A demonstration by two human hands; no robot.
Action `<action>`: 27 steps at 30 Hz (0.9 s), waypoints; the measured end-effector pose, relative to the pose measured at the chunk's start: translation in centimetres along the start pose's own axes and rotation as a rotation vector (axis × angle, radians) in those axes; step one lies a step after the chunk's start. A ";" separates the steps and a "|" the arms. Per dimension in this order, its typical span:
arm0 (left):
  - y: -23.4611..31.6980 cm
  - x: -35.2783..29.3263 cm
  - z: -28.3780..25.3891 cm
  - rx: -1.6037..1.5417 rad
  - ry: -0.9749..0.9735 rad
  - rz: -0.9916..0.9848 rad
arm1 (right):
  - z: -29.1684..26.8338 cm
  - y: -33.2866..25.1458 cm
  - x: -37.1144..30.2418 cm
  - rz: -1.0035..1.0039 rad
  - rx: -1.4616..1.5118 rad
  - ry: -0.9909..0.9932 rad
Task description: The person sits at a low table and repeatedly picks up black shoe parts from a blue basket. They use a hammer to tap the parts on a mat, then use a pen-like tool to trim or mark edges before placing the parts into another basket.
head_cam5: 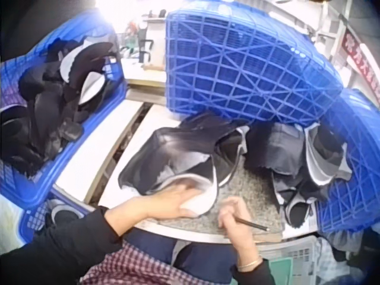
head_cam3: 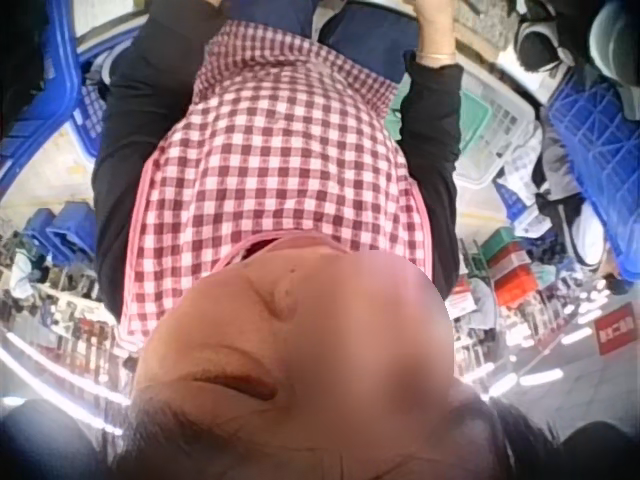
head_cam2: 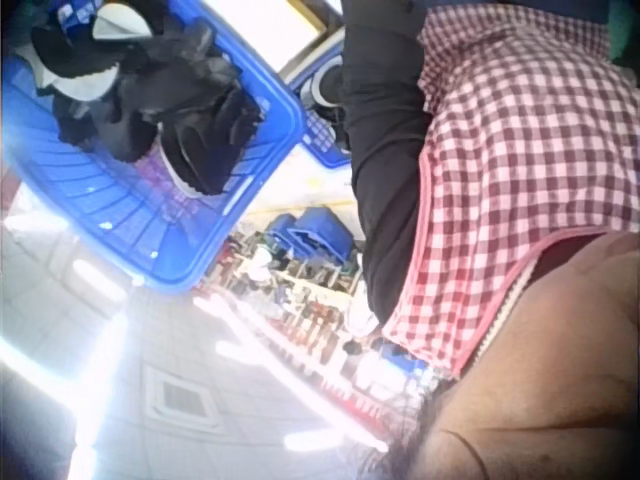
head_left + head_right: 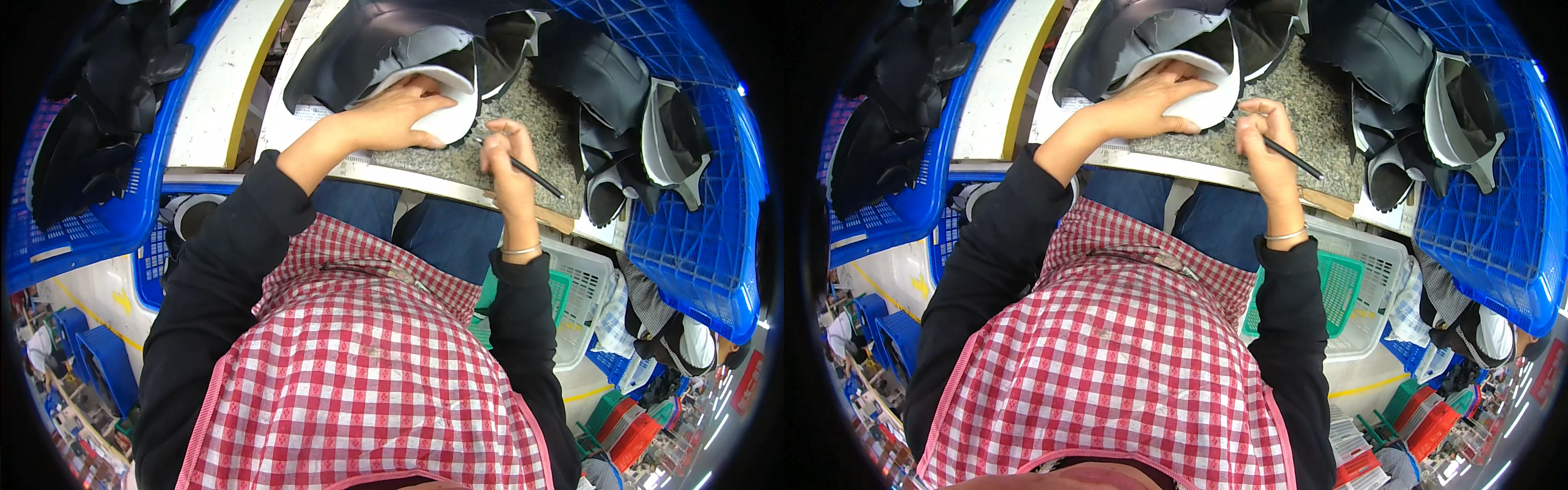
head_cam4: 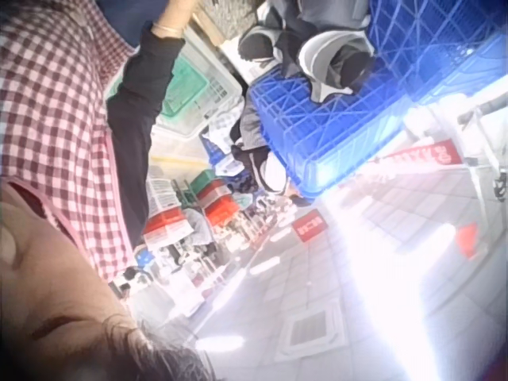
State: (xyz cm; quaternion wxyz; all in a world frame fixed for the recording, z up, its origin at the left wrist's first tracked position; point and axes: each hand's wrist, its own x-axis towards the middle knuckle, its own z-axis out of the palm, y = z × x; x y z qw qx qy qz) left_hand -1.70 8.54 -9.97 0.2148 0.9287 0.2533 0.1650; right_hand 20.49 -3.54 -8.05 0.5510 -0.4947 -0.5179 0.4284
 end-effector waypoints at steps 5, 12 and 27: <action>-0.8 0.5 0.8 -0.118 0.002 0.024 | 1.0 2.0 1.0 0.064 -0.166 0.097; -0.9 0.3 0.6 -0.175 -0.003 0.022 | 1.4 3.0 1.5 -0.023 -0.355 0.177; 1.3 -1.6 0.5 -0.209 0.003 -0.174 | 0.2 1.7 1.9 -0.040 -0.065 0.288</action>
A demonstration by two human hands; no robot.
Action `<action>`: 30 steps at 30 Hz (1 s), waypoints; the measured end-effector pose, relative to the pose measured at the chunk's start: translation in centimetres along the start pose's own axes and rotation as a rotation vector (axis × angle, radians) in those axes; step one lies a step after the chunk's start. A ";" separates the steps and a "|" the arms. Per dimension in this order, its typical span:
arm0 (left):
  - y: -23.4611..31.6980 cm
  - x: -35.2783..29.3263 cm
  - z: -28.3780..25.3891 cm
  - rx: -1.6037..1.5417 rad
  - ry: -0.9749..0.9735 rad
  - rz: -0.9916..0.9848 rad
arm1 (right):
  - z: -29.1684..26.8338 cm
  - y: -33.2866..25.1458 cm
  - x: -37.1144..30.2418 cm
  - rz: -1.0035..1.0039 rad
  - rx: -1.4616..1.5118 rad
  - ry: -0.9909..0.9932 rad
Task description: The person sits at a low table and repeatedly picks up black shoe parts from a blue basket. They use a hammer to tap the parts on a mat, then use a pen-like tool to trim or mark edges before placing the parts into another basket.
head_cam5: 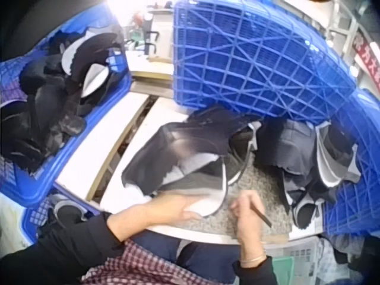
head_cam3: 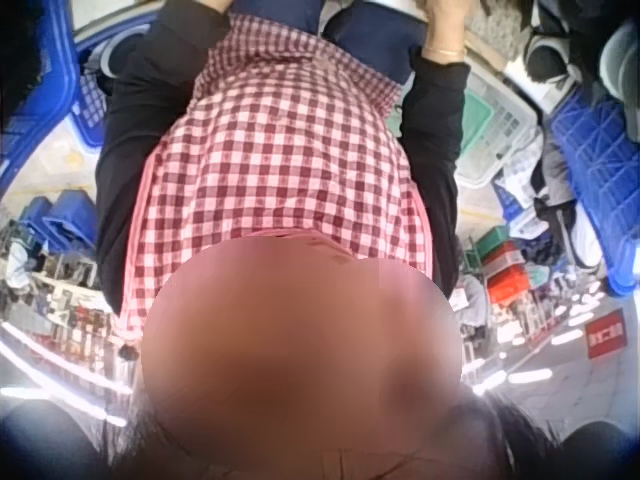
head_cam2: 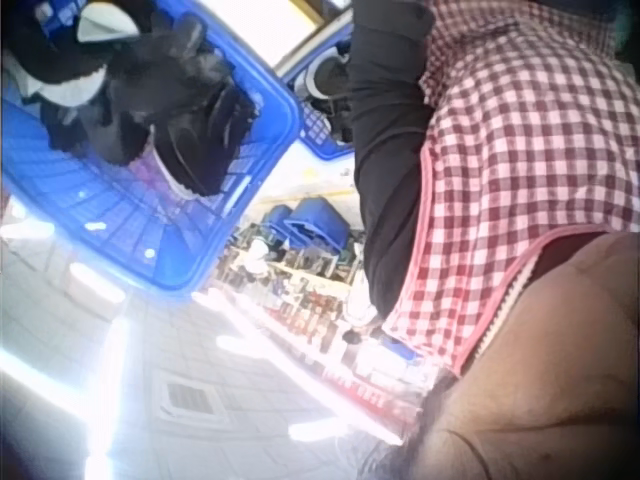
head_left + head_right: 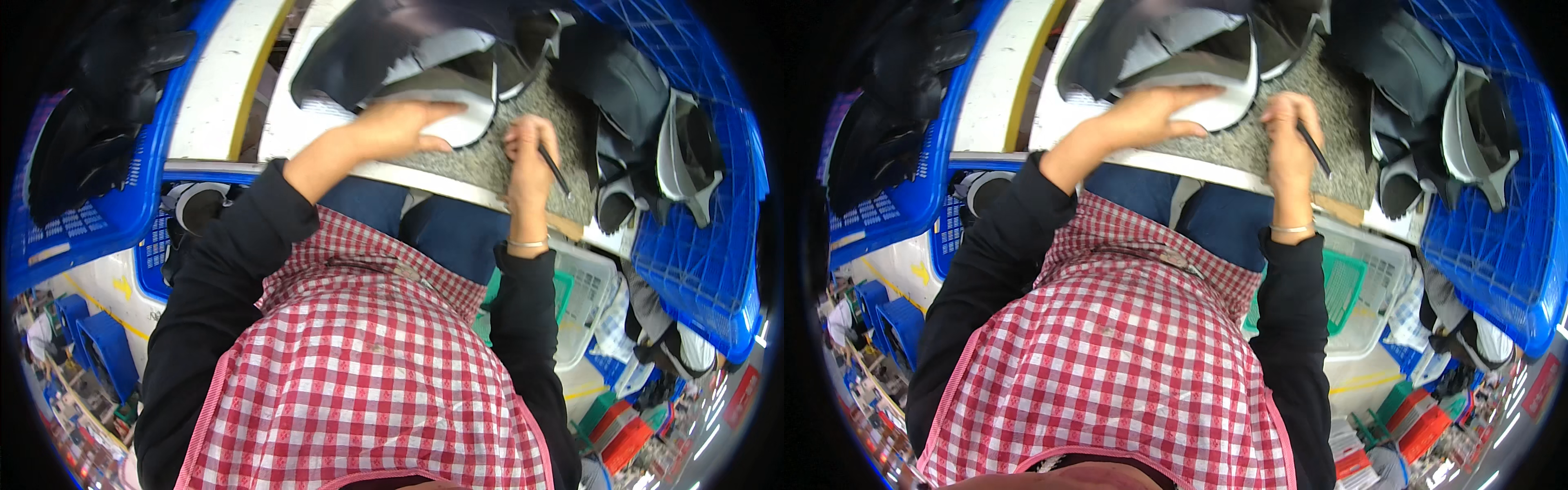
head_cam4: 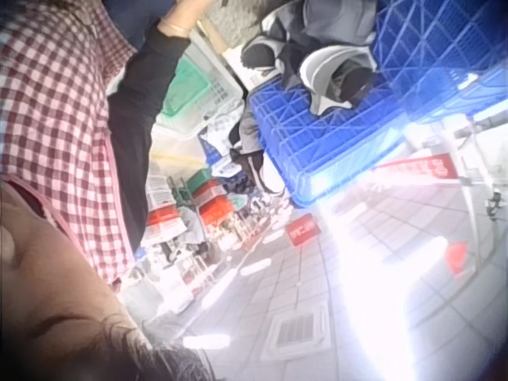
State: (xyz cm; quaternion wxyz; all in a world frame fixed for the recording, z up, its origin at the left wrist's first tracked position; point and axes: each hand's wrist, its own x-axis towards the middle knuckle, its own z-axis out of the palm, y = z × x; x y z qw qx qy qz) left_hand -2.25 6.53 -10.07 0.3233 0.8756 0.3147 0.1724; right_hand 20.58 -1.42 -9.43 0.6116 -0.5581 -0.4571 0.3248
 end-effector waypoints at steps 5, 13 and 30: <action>1.4 -7.0 -1.4 -0.035 0.294 0.412 | 0.7 0.0 4.2 -0.330 -0.586 0.132; -8.7 -16.2 -16.4 0.240 1.141 -0.197 | 7.3 -1.3 6.9 -0.004 -0.643 -0.097; -20.2 -2.8 -43.5 0.473 1.452 -0.566 | -24.8 -6.4 8.5 -0.173 -0.295 0.880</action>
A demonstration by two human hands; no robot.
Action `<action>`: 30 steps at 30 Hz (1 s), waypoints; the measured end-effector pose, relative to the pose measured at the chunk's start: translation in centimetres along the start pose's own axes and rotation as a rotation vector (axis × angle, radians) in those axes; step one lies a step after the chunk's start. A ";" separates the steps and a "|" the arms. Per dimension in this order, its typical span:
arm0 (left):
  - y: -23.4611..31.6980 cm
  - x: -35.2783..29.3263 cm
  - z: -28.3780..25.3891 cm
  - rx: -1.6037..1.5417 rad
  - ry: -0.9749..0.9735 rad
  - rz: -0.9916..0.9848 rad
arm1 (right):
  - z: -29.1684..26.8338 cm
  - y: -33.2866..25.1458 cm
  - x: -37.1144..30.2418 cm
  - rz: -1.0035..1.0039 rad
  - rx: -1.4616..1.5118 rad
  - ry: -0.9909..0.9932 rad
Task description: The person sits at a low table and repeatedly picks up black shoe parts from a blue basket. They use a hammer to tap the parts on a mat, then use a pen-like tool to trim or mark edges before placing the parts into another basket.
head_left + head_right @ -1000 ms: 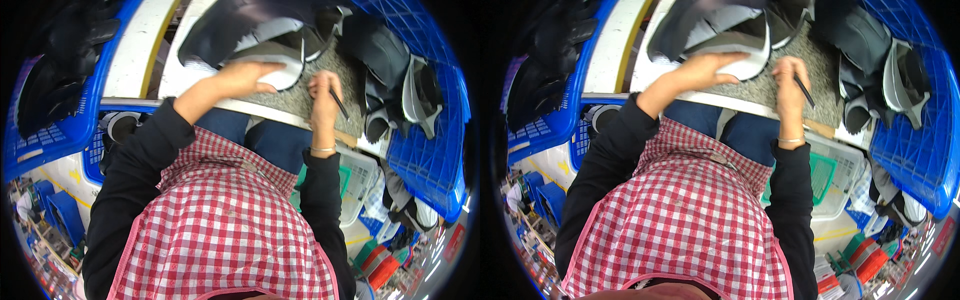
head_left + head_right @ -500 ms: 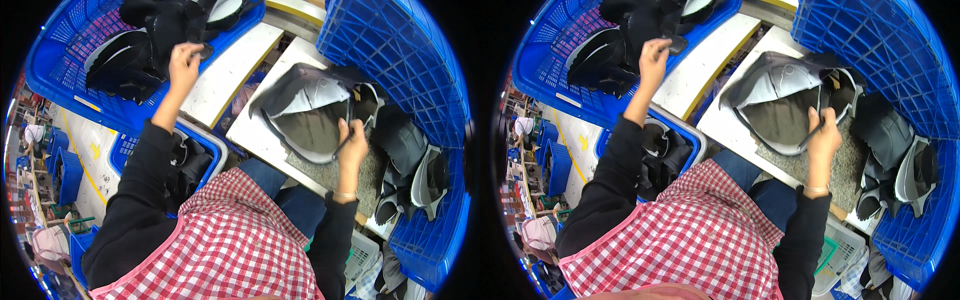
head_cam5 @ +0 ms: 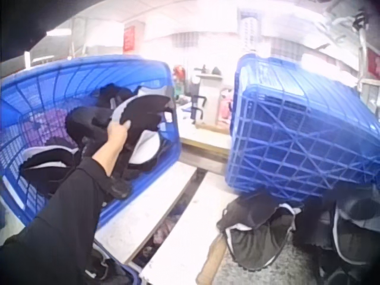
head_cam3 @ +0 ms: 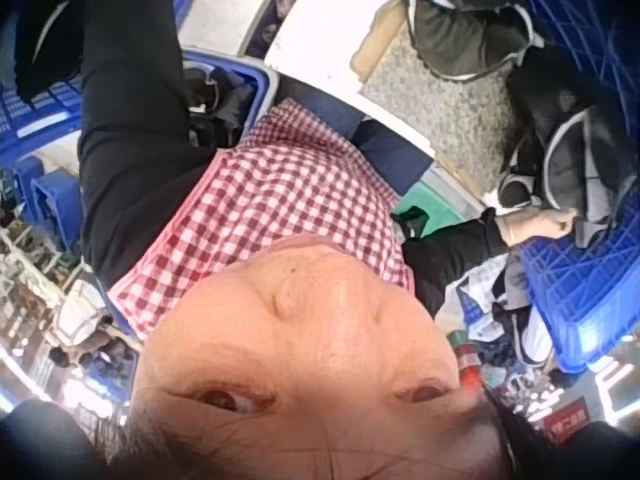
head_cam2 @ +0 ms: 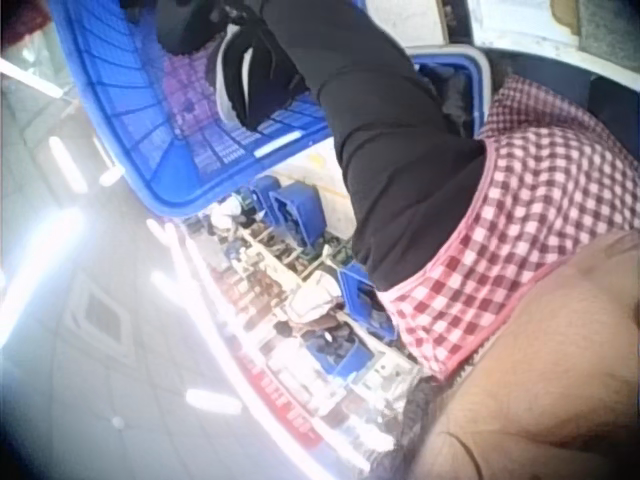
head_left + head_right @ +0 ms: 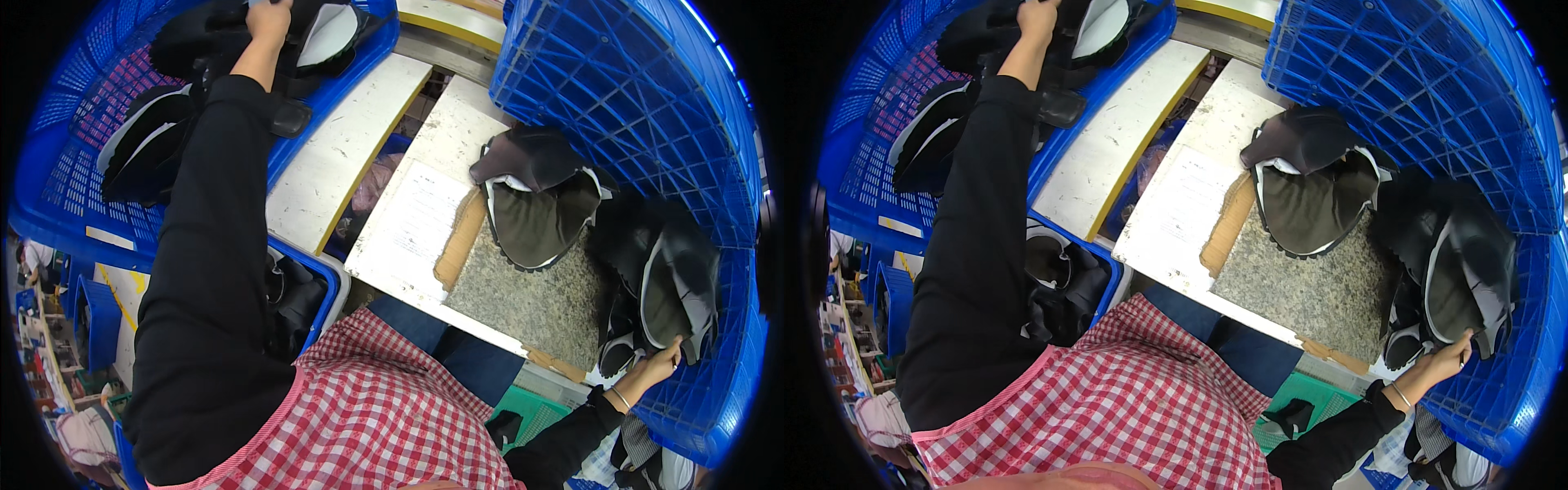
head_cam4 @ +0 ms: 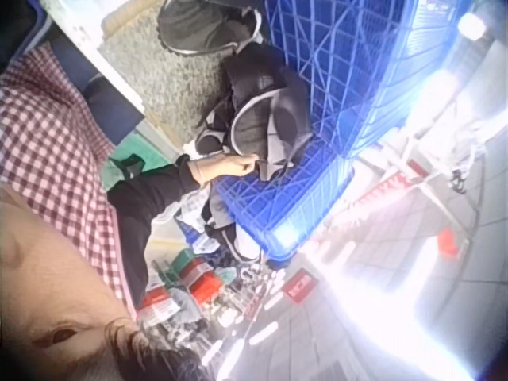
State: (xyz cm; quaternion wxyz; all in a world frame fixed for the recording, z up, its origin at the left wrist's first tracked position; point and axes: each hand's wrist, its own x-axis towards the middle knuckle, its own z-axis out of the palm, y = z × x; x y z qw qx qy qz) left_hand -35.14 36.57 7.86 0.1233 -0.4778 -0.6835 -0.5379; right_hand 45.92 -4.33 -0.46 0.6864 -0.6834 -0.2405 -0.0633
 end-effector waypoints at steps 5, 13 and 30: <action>7.7 -8.2 -3.8 -0.227 -0.139 0.426 | 0.4 1.9 -3.0 0.264 0.136 -0.163; 15.8 -34.2 -9.4 -0.248 -1.288 0.962 | 4.0 -4.4 -17.9 -0.366 0.078 -0.152; 15.8 -39.1 -8.0 -0.109 -1.997 0.385 | 10.2 -3.7 -31.6 -0.095 0.055 -0.971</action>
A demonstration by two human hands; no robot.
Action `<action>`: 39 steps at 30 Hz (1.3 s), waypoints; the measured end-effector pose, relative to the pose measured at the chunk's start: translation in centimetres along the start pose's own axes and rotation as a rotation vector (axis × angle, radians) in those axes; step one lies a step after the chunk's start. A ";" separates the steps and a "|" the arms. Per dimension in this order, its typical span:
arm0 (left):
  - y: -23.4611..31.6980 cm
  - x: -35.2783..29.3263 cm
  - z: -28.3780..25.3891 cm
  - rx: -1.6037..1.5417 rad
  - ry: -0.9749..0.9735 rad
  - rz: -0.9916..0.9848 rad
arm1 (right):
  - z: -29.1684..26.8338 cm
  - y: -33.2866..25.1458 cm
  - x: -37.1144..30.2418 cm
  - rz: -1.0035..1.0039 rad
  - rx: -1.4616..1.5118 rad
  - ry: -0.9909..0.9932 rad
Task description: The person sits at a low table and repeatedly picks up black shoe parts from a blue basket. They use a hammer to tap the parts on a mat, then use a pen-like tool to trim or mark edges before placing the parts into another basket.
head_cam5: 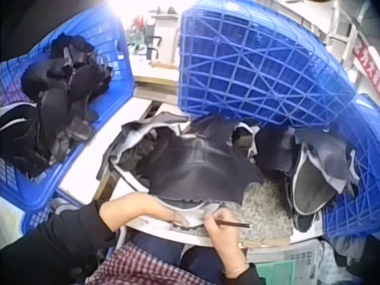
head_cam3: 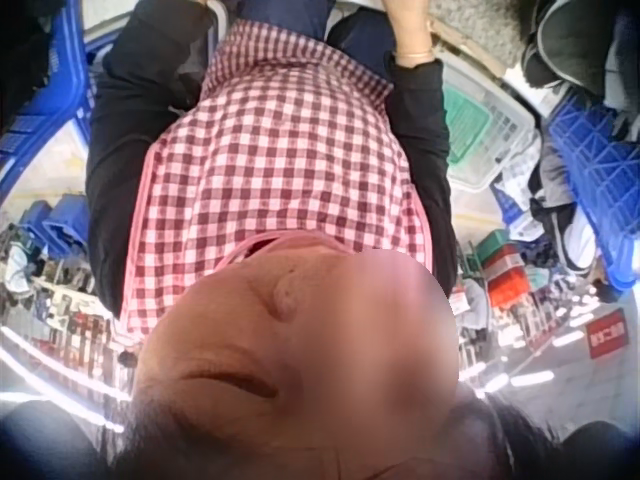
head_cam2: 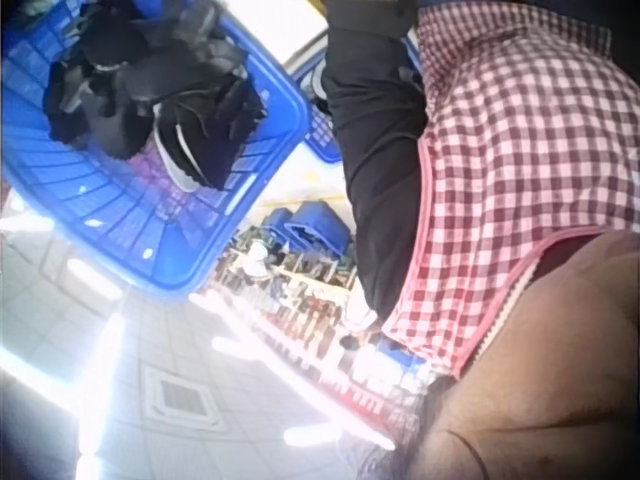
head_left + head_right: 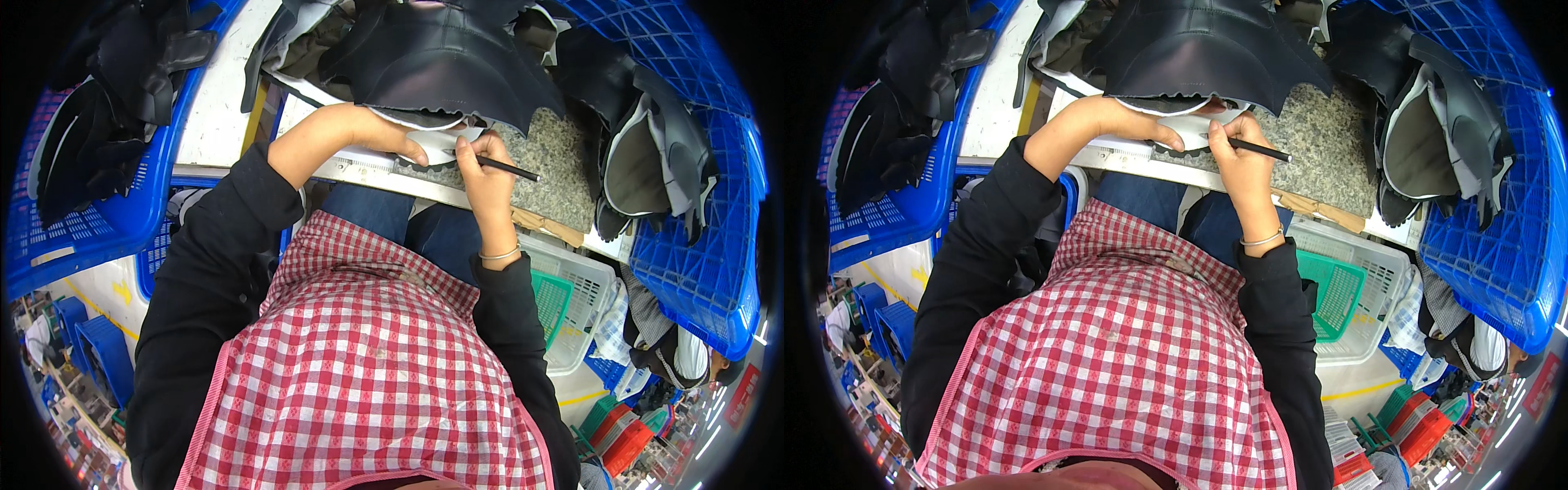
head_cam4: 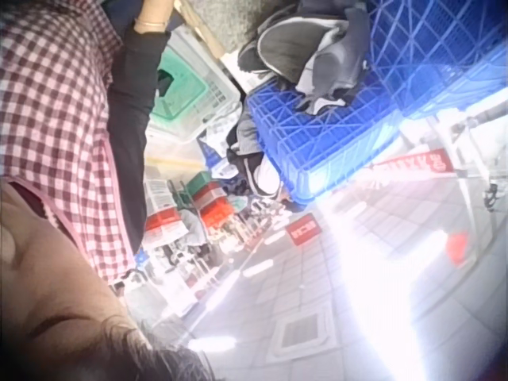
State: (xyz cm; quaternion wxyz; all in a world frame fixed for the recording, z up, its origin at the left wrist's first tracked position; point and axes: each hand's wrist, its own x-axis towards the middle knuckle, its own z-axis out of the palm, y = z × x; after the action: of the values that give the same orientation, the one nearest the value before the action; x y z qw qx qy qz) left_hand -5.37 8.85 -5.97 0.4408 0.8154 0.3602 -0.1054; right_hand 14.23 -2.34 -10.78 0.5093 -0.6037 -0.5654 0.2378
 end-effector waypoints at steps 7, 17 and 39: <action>0.1 -0.3 -0.3 -0.009 0.022 0.037 | -0.2 0.5 0.2 -0.005 -0.055 -0.079; -1.5 -1.2 1.3 -0.019 0.202 0.214 | -2.3 -1.4 0.1 0.144 0.340 -0.132; -7.4 -1.5 1.6 0.546 1.116 0.107 | -3.9 -12.6 6.1 -0.183 0.526 0.165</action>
State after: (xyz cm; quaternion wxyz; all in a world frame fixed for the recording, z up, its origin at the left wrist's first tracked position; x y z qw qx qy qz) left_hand -11.24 9.44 -10.97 -0.0334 0.8479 0.4548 0.2705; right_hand 13.56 -0.08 3.51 0.7119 -0.4149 -0.4931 0.2792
